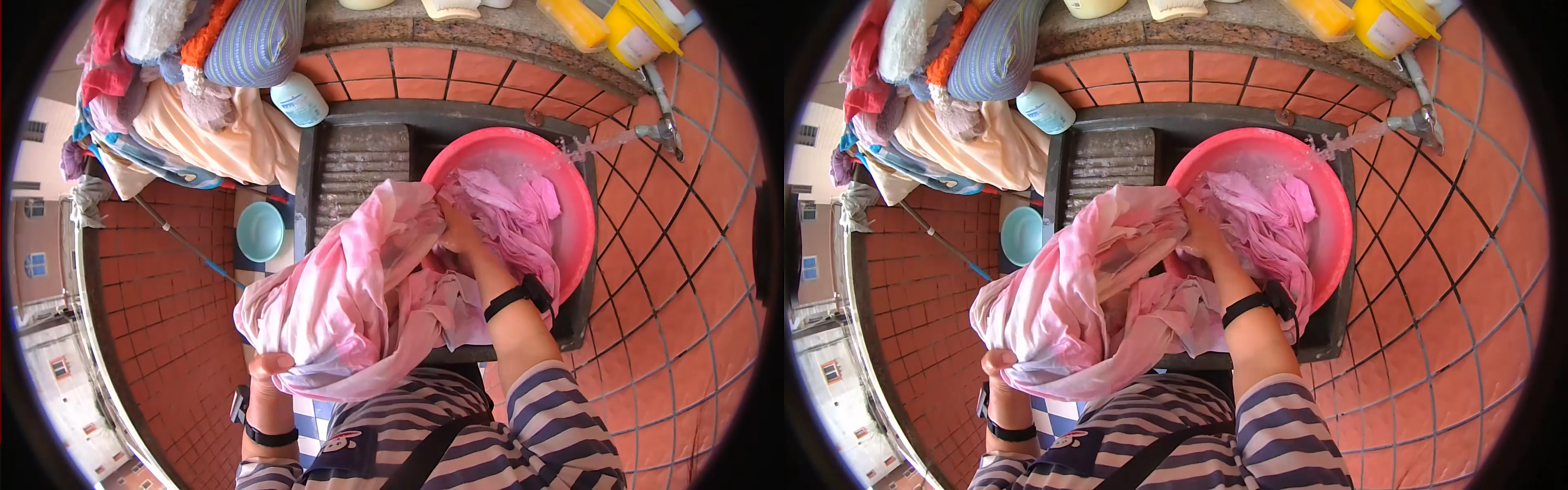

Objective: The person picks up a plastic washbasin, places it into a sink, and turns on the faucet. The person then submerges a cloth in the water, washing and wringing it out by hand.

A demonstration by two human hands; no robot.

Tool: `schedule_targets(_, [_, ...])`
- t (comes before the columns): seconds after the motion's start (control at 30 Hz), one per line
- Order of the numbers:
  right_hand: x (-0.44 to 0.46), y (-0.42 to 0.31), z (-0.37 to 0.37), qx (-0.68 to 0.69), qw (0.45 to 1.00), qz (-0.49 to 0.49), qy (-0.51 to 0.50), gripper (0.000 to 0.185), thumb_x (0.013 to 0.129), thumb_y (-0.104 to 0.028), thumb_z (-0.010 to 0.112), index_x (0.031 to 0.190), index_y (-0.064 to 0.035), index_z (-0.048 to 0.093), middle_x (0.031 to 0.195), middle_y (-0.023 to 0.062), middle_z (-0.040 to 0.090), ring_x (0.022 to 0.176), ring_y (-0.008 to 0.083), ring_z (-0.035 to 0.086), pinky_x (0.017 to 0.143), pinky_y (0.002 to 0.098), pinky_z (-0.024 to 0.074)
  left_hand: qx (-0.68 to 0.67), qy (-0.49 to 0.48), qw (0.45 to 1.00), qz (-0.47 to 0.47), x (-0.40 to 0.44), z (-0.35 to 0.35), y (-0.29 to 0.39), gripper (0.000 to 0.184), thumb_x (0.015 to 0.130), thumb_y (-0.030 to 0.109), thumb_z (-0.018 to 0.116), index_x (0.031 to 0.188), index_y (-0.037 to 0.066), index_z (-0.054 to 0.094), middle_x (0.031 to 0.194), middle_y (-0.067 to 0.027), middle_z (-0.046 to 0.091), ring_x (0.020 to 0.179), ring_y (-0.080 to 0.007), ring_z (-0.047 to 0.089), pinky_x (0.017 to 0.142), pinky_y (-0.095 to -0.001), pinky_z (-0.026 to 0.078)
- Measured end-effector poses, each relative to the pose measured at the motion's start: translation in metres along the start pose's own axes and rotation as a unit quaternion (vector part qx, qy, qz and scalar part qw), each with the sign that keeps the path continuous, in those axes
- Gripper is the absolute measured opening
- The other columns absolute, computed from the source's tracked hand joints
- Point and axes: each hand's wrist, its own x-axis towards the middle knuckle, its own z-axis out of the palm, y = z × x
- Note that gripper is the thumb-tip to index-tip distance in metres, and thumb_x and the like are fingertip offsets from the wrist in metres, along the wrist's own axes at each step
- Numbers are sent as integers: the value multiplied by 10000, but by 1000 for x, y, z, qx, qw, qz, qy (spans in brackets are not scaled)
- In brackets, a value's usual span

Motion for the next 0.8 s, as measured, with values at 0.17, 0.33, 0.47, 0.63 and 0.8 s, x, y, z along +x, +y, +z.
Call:
schedule_targets(0.17, [-10, -4, -10, 162, 956, 64, 237, 240, 864, -200, 586, 959, 2, 673, 914, 172, 695, 845, 281, 669, 728, 359, 493, 106, 23, 994, -33, -18, -14, -1, 938, 514, 118, 641, 1382, -71, 343, 1328, -170, 500, 1194, -326, 511, 1035, -410, 397])
schedule_targets(0.33, [-30, -100, -115, 470, 838, 68, 270, 273, 920, -216, 543, 1097, -19, 608, 966, 59, 634, 837, 148, 611, 731, 289, 492, 124, 150, 972, -132, 9, -94, -67, 685, 849, 258, 614, 1367, -101, 345, 1259, -221, 533, 1133, -282, 561, 989, -336, 426])
schedule_targets(0.47, [-58, -194, -115, 519, 822, -15, 233, 445, 901, -239, 575, 1259, 17, 509, 1161, 111, 603, 1045, 183, 604, 886, 303, 497, 419, 158, 889, -98, 38, -69, -66, 858, 852, 246, 667, 1467, -54, 149, 1420, -226, 386, 1287, -283, 414, 1058, -348, 330])
schedule_targets(0.63, [-53, -269, -79, 403, 868, -170, 234, 510, 717, -187, 763, 1133, -20, 522, 1014, 67, 612, 949, 144, 573, 859, 276, 431, 445, 130, 847, 261, 72, -34, -12, 688, 873, 183, 508, 1458, -15, 204, 1398, -198, 402, 1281, -296, 425, 1042, -370, 347])
schedule_targets(0.8, [15, -202, 8, 102, 944, -200, 243, 552, 704, -111, 690, 1215, 15, 523, 1100, 222, 607, 994, 436, 574, 873, 445, 465, 266, 71, 949, 152, 155, -40, 26, 509, 947, 283, 387, 1349, -28, 417, 1333, -198, 477, 1240, -284, 471, 1032, -349, 377])
